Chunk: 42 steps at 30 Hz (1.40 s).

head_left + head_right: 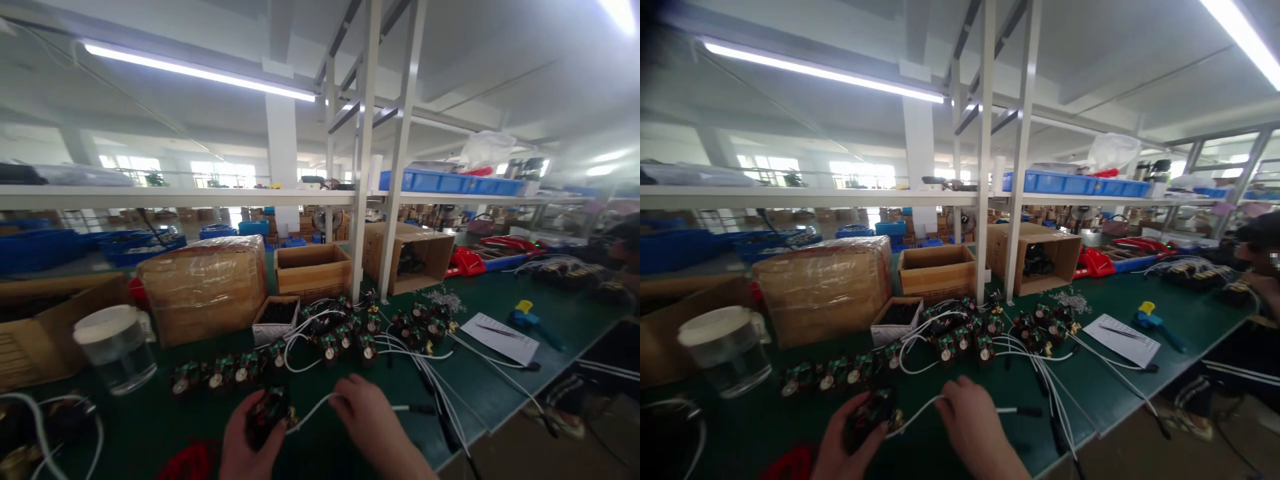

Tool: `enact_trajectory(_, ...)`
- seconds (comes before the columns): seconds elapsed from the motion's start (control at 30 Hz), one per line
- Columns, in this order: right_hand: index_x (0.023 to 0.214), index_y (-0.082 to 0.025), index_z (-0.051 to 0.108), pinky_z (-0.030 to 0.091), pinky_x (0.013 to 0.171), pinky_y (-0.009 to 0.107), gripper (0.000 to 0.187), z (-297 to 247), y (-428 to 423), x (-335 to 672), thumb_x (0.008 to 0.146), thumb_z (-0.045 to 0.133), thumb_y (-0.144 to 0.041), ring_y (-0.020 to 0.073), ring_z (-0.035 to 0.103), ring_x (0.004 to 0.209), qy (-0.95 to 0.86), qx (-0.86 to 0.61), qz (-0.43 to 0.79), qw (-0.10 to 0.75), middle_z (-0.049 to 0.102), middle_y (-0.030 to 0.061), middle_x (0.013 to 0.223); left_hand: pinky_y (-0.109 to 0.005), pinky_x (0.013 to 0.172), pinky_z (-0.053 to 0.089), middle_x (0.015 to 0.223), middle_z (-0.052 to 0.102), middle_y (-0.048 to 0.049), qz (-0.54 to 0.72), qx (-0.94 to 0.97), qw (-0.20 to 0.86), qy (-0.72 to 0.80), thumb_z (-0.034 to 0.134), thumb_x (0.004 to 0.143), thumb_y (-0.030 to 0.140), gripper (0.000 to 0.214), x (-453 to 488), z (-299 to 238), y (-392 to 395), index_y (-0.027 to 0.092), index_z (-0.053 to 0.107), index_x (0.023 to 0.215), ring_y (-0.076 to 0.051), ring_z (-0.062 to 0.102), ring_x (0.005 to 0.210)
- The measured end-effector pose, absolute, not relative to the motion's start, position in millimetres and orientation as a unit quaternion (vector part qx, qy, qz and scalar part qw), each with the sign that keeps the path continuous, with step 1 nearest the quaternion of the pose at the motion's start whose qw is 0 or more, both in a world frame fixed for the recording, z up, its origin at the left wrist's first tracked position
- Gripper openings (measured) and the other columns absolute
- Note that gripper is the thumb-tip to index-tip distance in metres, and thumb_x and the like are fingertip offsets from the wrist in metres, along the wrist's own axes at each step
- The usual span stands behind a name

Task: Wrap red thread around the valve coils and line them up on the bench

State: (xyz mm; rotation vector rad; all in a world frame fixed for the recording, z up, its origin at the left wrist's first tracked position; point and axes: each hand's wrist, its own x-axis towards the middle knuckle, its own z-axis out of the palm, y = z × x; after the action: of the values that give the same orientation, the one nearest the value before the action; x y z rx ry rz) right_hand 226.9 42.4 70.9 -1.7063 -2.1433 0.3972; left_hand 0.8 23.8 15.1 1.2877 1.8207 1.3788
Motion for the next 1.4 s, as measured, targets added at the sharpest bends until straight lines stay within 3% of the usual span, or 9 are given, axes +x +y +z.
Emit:
enact_trajectory(0.1, 0.089, -0.020, 0.070, 0.041, 0.074, 0.031, 0.013, 67, 74, 223, 0.097, 0.060, -0.021, 0.0228, 0.064, 0.086, -0.769, -0.618, 0.037, 0.156, 0.066, 0.0062, 0.094, -0.056, 0.103, 0.048, 0.119, 0.061, -0.0148, 0.534, 0.469, 0.233, 0.664, 0.064, 0.071, 0.042, 0.051, 33, 11, 28, 0.016, 0.057, 0.115, -0.035, 0.062, 0.114)
enact_trajectory(0.33, 0.097, -0.018, 0.069, 0.039, 0.087, 0.040, 0.013, 28, 95, 211, 0.099, 0.057, -0.019, 0.0274, 0.060, 0.097, -0.785, -0.601, 0.020, 0.152, 0.063, 0.0099, 0.102, -0.054, 0.110, 0.042, 0.139, 0.055, -0.0119, 0.515, 0.567, 0.197, 0.612, 0.056, 0.072, 0.019, 0.032, 40, -11, 13, 0.023, 0.058, 0.103, -0.031, 0.054, 0.130)
enact_trajectory(0.43, 0.096, -0.018, 0.069, 0.039, 0.086, 0.040, 0.012, 15, 93, 213, 0.098, 0.058, -0.019, 0.0281, 0.058, 0.097, -0.785, -0.601, 0.030, 0.150, 0.062, 0.0104, 0.102, -0.050, 0.110, 0.044, 0.143, 0.054, -0.0095, 0.489, 0.576, 0.212, 0.619, 0.054, 0.076, 0.019, 0.032, 33, -14, 1, 0.024, 0.057, 0.107, -0.029, 0.054, 0.131)
enact_trajectory(0.53, 0.101, -0.018, 0.070, 0.037, 0.088, 0.042, 0.012, 8, 90, 214, 0.098, 0.058, -0.019, 0.0299, 0.054, 0.102, -0.789, -0.594, 0.036, 0.155, 0.061, 0.0112, 0.106, -0.046, 0.107, 0.048, 0.142, 0.055, -0.0087, 0.453, 0.569, 0.233, 0.646, 0.057, 0.076, 0.019, 0.048, 26, -11, -7, 0.023, 0.054, 0.124, -0.028, 0.058, 0.127)
enact_trajectory(0.67, 0.109, -0.021, 0.069, 0.035, 0.090, 0.042, 0.017, 4, 86, 214, 0.097, 0.057, -0.018, 0.0294, 0.050, 0.105, -0.801, -0.574, 0.043, 0.165, 0.060, 0.0098, 0.109, -0.043, 0.109, 0.048, 0.142, 0.054, -0.0026, 0.373, 0.622, 0.232, 0.648, 0.059, 0.079, 0.019, 0.068, 18, 2, -9, 0.035, 0.047, 0.143, -0.025, 0.056, 0.130)
enact_trajectory(0.77, 0.112, -0.022, 0.067, 0.035, 0.090, 0.040, 0.023, 4, 81, 212, 0.093, 0.057, -0.012, 0.0280, 0.049, 0.105, -0.812, -0.557, 0.050, 0.166, 0.059, 0.0086, 0.111, -0.044, 0.110, 0.048, 0.140, 0.055, -0.0011, 0.334, 0.657, 0.212, 0.642, 0.062, 0.081, 0.023, 0.062, 15, 8, -8, 0.039, 0.051, 0.141, -0.025, 0.057, 0.128)
enact_trajectory(1.0, 0.114, -0.022, 0.067, 0.035, 0.089, 0.039, 0.038, 2, 75, 209, 0.085, 0.052, -0.002, 0.0276, 0.048, 0.104, -0.829, -0.529, 0.066, 0.169, 0.059, 0.0091, 0.113, -0.042, 0.105, 0.053, 0.130, 0.061, -0.0035, 0.334, 0.652, 0.153, 0.663, 0.064, 0.083, 0.020, 0.054, 24, 13, -8, 0.034, 0.059, 0.135, -0.024, 0.064, 0.119)
enact_trajectory(1.23, 0.118, -0.023, 0.067, 0.037, 0.091, 0.040, 0.066, -7, 82, 218, 0.066, 0.042, 0.011, 0.0271, 0.050, 0.108, -0.833, -0.509, 0.120, 0.179, 0.061, 0.0081, 0.115, -0.036, 0.090, 0.060, 0.126, 0.062, -0.0096, 0.335, 0.657, 0.053, 0.674, 0.063, 0.088, 0.023, 0.054, 43, -2, -16, 0.027, 0.053, 0.141, -0.024, 0.068, 0.107)
enact_trajectory(1.4, 0.114, -0.019, 0.066, 0.043, 0.095, 0.038, 0.055, 13, 95, 217, 0.073, 0.040, 0.008, 0.0248, 0.053, 0.105, -0.848, -0.441, 0.150, 0.251, 0.061, 0.0085, 0.109, -0.037, 0.085, 0.060, 0.126, 0.061, -0.0124, 0.341, 0.640, 0.006, 0.688, 0.063, 0.086, 0.020, 0.056, 53, -17, -13, 0.025, 0.052, 0.141, -0.025, 0.068, 0.102)
